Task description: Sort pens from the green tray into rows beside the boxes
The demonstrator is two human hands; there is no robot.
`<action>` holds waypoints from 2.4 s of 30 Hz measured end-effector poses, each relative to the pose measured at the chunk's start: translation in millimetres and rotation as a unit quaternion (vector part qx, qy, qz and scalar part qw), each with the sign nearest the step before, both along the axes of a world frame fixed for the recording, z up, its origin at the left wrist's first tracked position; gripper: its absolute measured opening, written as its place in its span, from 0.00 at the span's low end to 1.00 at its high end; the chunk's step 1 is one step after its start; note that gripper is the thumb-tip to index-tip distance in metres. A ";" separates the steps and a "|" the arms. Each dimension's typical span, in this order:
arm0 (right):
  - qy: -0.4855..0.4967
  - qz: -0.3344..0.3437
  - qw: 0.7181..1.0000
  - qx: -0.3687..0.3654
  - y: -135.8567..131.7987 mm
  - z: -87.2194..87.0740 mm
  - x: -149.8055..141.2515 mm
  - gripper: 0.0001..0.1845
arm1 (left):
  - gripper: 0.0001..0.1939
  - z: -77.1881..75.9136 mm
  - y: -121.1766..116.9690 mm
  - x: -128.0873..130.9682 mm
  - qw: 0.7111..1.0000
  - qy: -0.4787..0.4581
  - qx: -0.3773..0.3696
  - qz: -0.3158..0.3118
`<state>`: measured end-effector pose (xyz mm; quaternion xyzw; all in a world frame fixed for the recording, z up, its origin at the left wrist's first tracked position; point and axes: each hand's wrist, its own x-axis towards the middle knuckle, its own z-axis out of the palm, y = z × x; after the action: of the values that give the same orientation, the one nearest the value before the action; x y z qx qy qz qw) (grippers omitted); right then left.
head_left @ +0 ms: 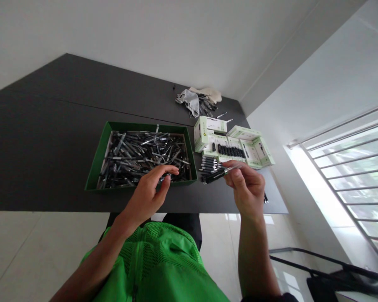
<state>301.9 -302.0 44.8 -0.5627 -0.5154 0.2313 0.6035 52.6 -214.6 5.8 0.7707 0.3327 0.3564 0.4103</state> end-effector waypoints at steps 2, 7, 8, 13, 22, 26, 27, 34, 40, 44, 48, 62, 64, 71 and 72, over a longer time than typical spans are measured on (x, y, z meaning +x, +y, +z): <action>0.023 0.002 1.000 0.000 1.4 1.8 -0.4 0.17 | 0.14 -0.1 -0.6 -0.5 1.000 0.000 -0.003 -0.002; 0.048 -0.003 0.999 -0.014 5.1 9.1 -4.2 0.20 | 0.14 0.7 -1.0 -1.0 1.000 -0.003 -0.004 -0.004; 0.049 -0.002 0.999 -0.014 5.5 9.9 -4.8 0.20 | 0.14 1.0 -1.0 -1.2 1.000 -0.002 -0.004 -0.003; 0.072 0.011 0.997 -0.003 6.3 9.3 -6.0 0.17 | 0.14 1.7 -1.3 -2.4 1.000 0.000 -0.008 -0.006; -0.070 -0.138 0.987 0.047 -3.3 1.2 32.5 0.19 | 0.14 0.6 -0.4 -3.5 1.000 -0.001 -0.005 -0.004; -0.204 -0.217 0.949 -0.104 -23.2 -18.5 69.0 0.19 | 0.13 0.4 0.8 -3.4 1.000 0.000 -0.006 -0.006; -0.248 -0.232 0.930 -0.141 -28.2 -26.7 77.0 0.20 | 0.13 0.4 1.0 -3.1 1.000 -0.001 -0.005 -0.007; -0.357 -0.283 0.829 -0.325 -49.8 -91.9 116.6 0.29 | 0.12 0.3 0.8 -1.3 1.000 -0.001 0.012 -0.005; -0.347 -0.319 0.804 -0.363 -51.0 -106.1 127.1 0.28 | 0.12 -0.5 0.3 -2.0 1.000 0.002 0.012 -0.007; -0.348 -0.331 0.806 -0.345 -45.5 -103.7 121.7 0.24 | 0.12 0.8 0.4 -1.9 1.000 0.005 0.009 -0.005; -0.350 -0.343 0.828 -0.273 -34.8 -97.0 110.4 0.21 | 0.11 1.8 0.7 -1.5 1.000 0.004 0.017 0.000; -0.371 -0.221 0.891 -0.140 0.2 -77.2 97.4 0.13 | 0.03 -1.9 -2.0 -5.8 0.997 -0.063 0.037 0.032; -0.373 -0.174 0.901 -0.136 -1.0 -80.1 93.9 0.11 | 0.03 -1.1 -1.4 -5.0 0.997 -0.061 0.039 0.028; -0.385 -0.106 0.905 -0.150 -5.4 -88.6 82.7 0.11 | 0.03 -2.8 -2.2 -5.9 0.997 -0.059 0.029 0.040; -0.383 -0.103 0.905 -0.150 -5.3 -88.5 82.4 0.11 | 0.03 -3.6 -3.3 -6.4 0.997 -0.062 0.025 0.046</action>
<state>384.3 -307.3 -43.7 -0.7419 -0.6053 0.0087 0.2883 46.2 -217.9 2.2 0.7410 0.3325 0.4305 0.3939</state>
